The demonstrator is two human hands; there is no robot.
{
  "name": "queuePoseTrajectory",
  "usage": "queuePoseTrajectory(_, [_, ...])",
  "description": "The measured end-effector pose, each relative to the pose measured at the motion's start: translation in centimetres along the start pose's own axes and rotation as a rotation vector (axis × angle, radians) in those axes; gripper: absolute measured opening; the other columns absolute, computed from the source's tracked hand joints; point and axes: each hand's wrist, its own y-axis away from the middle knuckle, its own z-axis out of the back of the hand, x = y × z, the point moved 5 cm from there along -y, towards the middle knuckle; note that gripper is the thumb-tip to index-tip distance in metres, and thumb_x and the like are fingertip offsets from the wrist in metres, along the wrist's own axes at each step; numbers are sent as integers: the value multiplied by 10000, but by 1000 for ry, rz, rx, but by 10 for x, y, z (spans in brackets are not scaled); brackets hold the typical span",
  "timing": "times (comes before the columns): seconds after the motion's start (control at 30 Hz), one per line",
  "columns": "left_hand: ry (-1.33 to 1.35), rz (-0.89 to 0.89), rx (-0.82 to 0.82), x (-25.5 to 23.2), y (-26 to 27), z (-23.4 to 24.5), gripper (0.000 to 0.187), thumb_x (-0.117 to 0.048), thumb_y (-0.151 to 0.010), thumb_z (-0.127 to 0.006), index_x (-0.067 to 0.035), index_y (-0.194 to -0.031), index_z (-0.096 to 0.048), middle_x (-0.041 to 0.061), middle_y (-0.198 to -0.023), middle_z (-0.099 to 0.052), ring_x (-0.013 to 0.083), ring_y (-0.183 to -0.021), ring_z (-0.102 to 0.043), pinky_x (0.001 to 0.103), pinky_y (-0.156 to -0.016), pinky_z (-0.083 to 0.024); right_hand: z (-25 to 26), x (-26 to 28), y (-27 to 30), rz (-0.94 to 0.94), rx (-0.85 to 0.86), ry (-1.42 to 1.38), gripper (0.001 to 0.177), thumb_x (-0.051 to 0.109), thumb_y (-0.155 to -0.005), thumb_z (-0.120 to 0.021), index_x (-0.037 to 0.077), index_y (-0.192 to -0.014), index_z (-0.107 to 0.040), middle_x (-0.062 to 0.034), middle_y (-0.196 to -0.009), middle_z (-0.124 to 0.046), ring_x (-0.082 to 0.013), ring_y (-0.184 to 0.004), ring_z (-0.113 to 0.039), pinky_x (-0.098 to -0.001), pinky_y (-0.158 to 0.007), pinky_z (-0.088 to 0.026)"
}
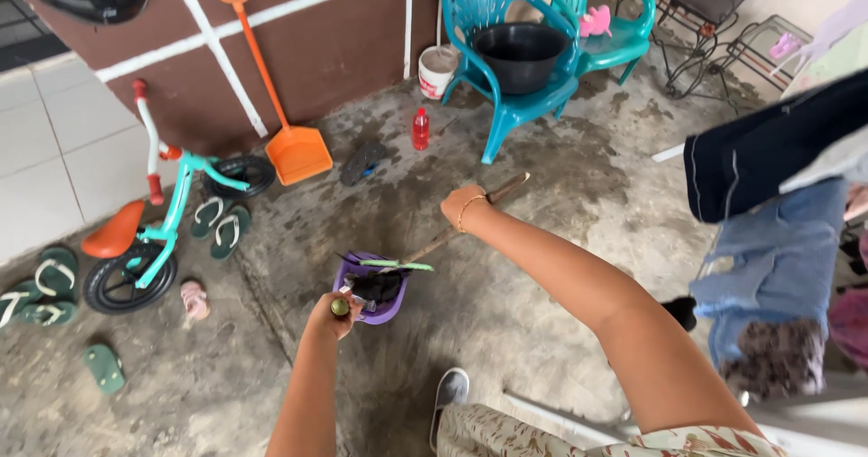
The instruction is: Clean the outdoor drain using a brush and water.
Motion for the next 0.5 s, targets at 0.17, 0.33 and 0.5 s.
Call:
queuePoseTrajectory(0.17, [-82, -15, -30, -22, -14, -75, 192, -35, -857, -559, 12, -1043, -559, 173, -848, -572, 269, -719, -636, 255, -540, -574, 20, -64, -34, -39, 34, 25, 233, 132, -843, -701, 128, -1055, -796, -113, -1102, -766, -308, -1052, -731, -468, -802, -595])
queuePoseTrajectory(0.33, [-109, -22, -41, -50, -42, -138, 217, -6, -841, -530, 11, -1056, -556, 183, -840, -570, 229, -693, -612, 282, -577, -592, 35, -115, -86, -53, 38, 30, 238, 129, -844, -698, 132, -1062, -795, -105, -1111, -765, -303, -1064, -727, -459, -806, -593])
queuePoseTrajectory(0.5, [-120, -15, -20, -92, -70, -188, 191, -18, -841, -566, -24, -1031, -546, 103, -820, -544, 189, -646, -598, 307, -604, -609, 48, -147, -146, -80, -43, -26, 238, 122, -843, -695, 126, -1060, -791, -117, -1125, -761, -304, -1066, -729, -441, -811, -593])
